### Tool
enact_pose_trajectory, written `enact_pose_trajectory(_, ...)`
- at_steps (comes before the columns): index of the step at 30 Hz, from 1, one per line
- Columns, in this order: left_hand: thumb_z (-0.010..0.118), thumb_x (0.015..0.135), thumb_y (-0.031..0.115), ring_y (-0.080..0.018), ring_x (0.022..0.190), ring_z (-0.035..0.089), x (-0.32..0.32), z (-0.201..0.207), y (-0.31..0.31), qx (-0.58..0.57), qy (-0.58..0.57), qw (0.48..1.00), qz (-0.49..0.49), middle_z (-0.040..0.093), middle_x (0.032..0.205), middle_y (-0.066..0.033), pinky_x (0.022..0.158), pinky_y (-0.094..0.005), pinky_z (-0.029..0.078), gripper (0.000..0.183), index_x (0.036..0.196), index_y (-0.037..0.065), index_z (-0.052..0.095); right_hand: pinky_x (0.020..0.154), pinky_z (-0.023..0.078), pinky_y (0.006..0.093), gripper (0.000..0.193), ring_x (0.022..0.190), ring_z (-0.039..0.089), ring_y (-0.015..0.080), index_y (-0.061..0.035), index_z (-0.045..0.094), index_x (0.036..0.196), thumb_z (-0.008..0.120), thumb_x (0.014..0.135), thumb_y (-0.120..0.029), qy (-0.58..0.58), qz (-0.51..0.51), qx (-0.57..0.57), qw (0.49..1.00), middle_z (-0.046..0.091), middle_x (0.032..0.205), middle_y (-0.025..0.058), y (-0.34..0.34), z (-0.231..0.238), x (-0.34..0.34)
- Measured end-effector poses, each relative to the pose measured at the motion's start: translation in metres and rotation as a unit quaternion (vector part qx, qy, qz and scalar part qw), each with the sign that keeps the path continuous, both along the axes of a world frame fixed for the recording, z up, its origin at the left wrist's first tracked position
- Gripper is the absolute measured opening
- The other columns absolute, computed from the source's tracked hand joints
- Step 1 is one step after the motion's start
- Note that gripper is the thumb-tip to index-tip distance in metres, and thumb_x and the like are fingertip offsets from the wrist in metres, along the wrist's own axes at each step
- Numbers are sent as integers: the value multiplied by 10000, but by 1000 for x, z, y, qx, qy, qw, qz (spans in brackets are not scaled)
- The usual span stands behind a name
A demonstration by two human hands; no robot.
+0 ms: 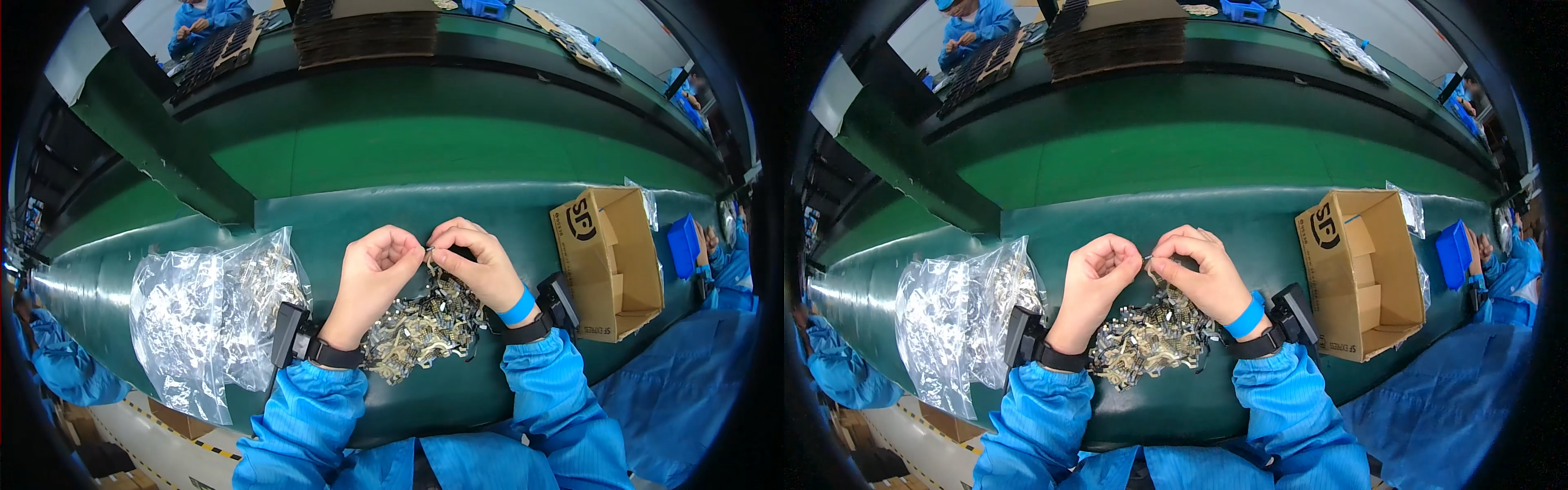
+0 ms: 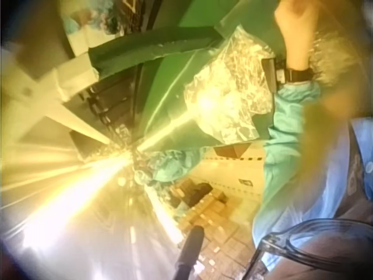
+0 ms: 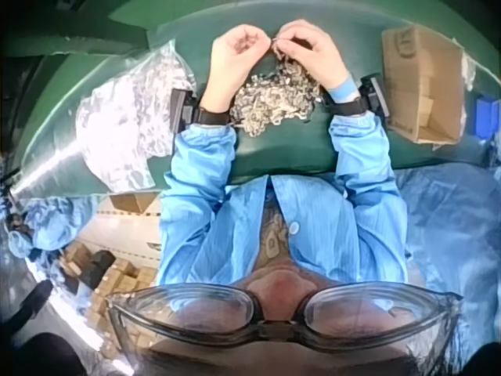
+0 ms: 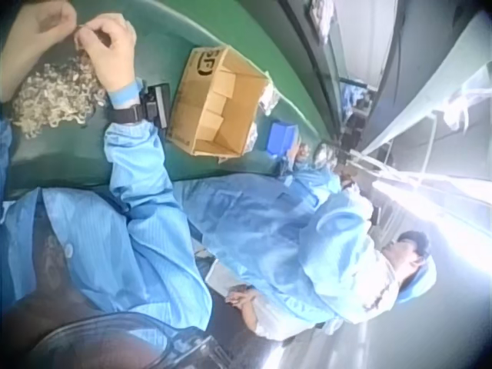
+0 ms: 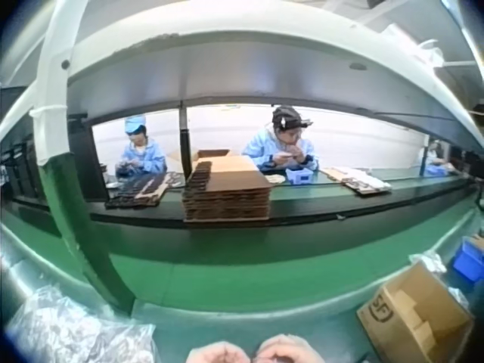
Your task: Assembling small electronic components at an industrial workstation.
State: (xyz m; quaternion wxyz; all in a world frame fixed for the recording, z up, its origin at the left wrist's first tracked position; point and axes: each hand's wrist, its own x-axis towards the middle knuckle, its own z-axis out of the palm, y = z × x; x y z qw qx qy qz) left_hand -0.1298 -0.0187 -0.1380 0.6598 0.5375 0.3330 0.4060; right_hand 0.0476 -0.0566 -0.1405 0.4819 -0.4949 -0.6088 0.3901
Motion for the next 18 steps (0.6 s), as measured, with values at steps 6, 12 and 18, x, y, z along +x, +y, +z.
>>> enact_pose_trajectory(6,633,873,30,-23,713,536,4,11,0,15,-3,999,32,591,777,31,632,-176,435,31,881,27,603,706,459,250,57,790,572,129,-6,640,830,608,858,-44,59,-132,53,988,588,845,39,-2,8,18)
enact_pose_trajectory(12,570,917,174,-62,587,470,9,12,13,36,17,990,133,513,684,16,521,-193,357,142,874,39,568,698,485,250,58,768,584,83,-31,622,826,587,872,-42,23,-303,17,952,625,771,17,2,-11,39)
enact_pose_trajectory(18,573,934,167,-27,566,405,-3,-9,42,87,68,972,205,475,681,38,480,-184,304,119,882,64,542,592,435,233,111,667,518,51,-17,577,821,549,906,-82,36,-275,40,960,585,723,13,3,-15,31)
